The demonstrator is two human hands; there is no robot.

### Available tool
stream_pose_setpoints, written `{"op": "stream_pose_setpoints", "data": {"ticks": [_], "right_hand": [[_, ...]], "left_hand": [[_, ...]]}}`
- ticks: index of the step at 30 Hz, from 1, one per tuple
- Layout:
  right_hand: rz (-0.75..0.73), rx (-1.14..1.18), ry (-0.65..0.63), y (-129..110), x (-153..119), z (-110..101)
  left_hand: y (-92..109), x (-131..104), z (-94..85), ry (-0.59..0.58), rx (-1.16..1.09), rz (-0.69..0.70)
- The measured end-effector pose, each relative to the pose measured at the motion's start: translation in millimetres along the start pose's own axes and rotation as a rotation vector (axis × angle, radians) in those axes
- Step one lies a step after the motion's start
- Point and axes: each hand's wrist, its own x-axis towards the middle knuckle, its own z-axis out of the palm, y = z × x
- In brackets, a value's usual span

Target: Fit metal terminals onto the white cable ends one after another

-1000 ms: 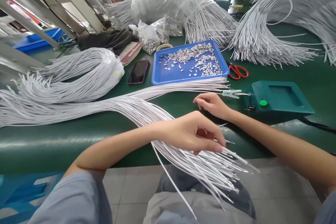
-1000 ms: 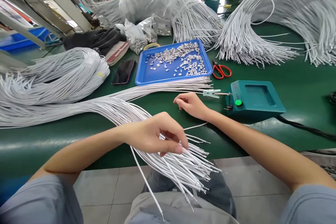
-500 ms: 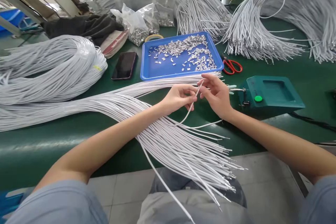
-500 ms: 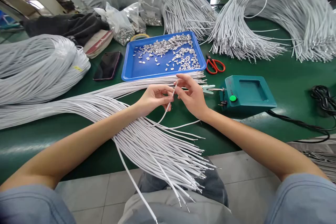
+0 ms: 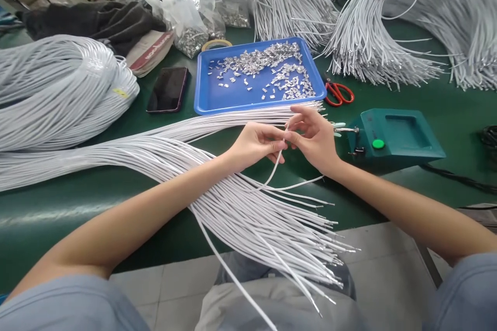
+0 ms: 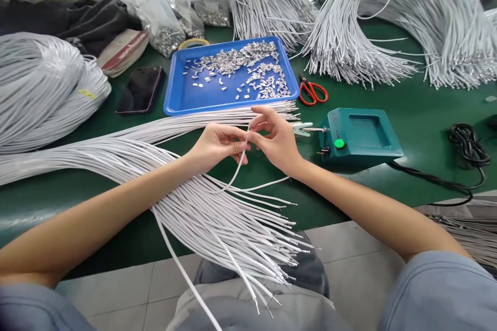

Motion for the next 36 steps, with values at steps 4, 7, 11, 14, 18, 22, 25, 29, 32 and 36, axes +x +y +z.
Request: {"op": "stream_pose_setpoints", "data": {"ticks": [4, 7, 11, 14, 18, 22, 25, 29, 32, 36], "right_hand": [[-0.028, -0.088, 0.014, 0.3, -3.7, 0.7], [-0.038, -0.153, 0.055, 0.0, -5.8, 1.0], [-0.052, -0.129, 0.109, 0.7, -6.3, 2.3], [-0.062, -0.118, 0.128, -0.4, -6.3, 3.3], [-0.042, -0.16, 0.104, -3.8, -6.5, 3.0], [0.005, -0.101, 0.054, -7.3, -5.9, 1.5], [0.052, 0.009, 0.012, -9.9, -4.0, 0.1], [0.072, 0.031, 0.007, -12.0, -1.8, -0.8], [0.055, 0.026, 0.017, -12.0, -1.3, -0.4], [0.074, 0.012, -0.006, -11.0, -0.4, -0.9]], "left_hand": [[1.1, -0.2, -0.9, -0.026, -0.005, -0.037], [1.7, 0.1, -1.3, -0.033, -0.004, -0.041], [2.1, 1.1, -0.7, -0.004, -0.001, -0.043], [1.9, 1.5, -0.4, 0.018, 0.009, -0.054], [1.0, 1.2, -0.7, 0.034, 0.01, -0.06], [0.7, 1.0, -0.8, 0.045, 0.011, -0.063], [0.5, 1.2, -0.9, 0.052, 0.021, -0.057], [0.0, 1.4, -1.0, 0.032, 0.054, -0.046], [0.2, 1.5, -0.9, 0.007, 0.059, -0.029], [1.4, 1.3, -0.5, 0.009, 0.06, -0.022]]}}
